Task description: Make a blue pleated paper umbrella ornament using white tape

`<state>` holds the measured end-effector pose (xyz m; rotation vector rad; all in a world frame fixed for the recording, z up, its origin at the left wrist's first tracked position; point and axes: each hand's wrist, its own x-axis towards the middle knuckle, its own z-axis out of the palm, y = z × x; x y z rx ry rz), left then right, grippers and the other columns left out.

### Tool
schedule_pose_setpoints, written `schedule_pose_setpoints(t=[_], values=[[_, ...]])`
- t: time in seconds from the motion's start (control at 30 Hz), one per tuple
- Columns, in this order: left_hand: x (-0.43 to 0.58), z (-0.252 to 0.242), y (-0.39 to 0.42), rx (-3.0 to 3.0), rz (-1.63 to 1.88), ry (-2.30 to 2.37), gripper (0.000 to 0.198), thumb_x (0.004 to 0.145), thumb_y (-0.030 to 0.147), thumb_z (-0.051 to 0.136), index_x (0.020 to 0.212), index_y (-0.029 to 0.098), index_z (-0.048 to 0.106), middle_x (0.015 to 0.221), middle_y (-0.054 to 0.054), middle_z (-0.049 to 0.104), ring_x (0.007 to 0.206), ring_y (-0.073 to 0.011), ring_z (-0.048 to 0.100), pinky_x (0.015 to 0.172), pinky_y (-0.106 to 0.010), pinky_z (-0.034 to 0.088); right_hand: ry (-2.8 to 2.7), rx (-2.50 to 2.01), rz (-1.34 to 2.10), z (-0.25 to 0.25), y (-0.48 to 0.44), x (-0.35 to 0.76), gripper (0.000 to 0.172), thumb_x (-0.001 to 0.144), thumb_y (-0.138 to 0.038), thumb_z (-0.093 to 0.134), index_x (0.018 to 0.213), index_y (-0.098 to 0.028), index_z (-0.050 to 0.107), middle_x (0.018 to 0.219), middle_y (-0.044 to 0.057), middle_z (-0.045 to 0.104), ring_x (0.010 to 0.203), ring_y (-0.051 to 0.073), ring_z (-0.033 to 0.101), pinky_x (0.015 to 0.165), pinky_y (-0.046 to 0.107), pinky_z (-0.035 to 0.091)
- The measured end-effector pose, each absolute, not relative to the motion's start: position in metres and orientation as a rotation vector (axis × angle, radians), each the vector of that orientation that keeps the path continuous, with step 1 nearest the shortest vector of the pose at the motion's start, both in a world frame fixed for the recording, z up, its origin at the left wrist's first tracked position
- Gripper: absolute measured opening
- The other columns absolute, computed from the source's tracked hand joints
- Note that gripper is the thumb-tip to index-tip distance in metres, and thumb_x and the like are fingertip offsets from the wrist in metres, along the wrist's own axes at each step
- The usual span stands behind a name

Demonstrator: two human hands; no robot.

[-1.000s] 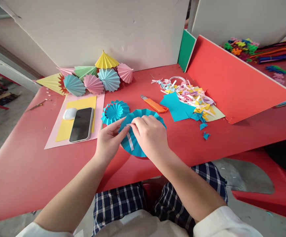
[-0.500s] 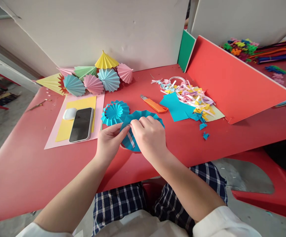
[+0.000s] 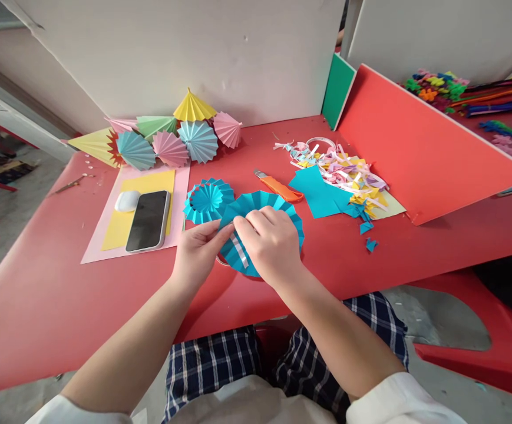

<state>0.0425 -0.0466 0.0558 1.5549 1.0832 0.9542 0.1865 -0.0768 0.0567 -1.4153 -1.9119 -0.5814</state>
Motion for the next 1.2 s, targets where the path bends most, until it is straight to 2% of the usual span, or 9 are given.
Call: schedule_pose_setpoints(t=[0.1,0.33,0.6,0.83,0.97,1.2], values=[[0.043,0.055,-0.047,1.564,0.951,1.076,0.024,0.080,0.036,0.060,0.067,0.016,0.063,0.050,0.005,0.030,0.046,-0.0052,0.028,0.035,-0.014,0.032,-1.930,-1.401,-0.548,0.058,-0.076,0.188,0.016,0.087,-0.016,0.050,0.082,-0.018,0.066,0.065,0.002,0.061,0.069,0.015,0.054,0.061,0.030,0.037],[0.044,0.053,-0.048,1.623,0.997,1.072,0.028,0.081,0.035,0.059,0.062,0.015,0.061,0.050,0.004,0.034,0.046,-0.0054,0.028,0.037,-0.016,0.030,-1.976,-1.534,-0.408,0.065,-0.078,0.187,0.025,0.090,-0.024,0.046,0.074,-0.017,0.063,0.063,0.003,0.059,0.065,0.016,0.051,0.060,0.030,0.037],[0.043,0.051,-0.048,1.624,0.967,1.086,0.020,0.080,0.034,0.059,0.080,0.017,0.070,0.054,0.003,0.046,0.049,-0.0071,0.037,0.041,-0.016,0.036,-1.942,-1.588,-0.226,0.067,-0.081,0.187,0.021,0.090,-0.023,0.046,0.075,-0.017,0.059,0.069,0.004,0.062,0.071,0.017,0.054,0.062,0.029,0.038],[0.042,0.048,-0.047,1.589,0.906,1.075,0.033,0.077,0.037,0.062,0.103,0.018,0.069,0.060,0.002,0.056,0.052,-0.0077,0.045,0.046,-0.017,0.044,-1.914,-1.584,-0.223,0.066,-0.080,0.188,0.018,0.089,-0.023,0.048,0.075,-0.017,0.059,0.071,0.004,0.062,0.071,0.017,0.055,0.061,0.029,0.037],[0.042,0.047,-0.048,1.577,0.919,1.090,0.035,0.079,0.039,0.060,0.105,0.018,0.068,0.060,0.002,0.056,0.049,-0.0066,0.045,0.041,-0.015,0.043,-1.920,-1.598,-0.239,0.065,-0.080,0.187,0.020,0.089,-0.024,0.047,0.075,-0.017,0.060,0.068,0.004,0.062,0.070,0.017,0.055,0.061,0.029,0.037],[0.042,0.049,-0.049,1.623,0.932,1.118,0.029,0.080,0.039,0.060,0.100,0.021,0.070,0.059,0.003,0.055,0.050,-0.0062,0.048,0.044,-0.015,0.045,-1.903,-1.655,-0.242,0.065,-0.081,0.185,0.021,0.089,-0.025,0.048,0.075,-0.017,0.061,0.068,0.003,0.061,0.071,0.016,0.056,0.061,0.028,0.037]])
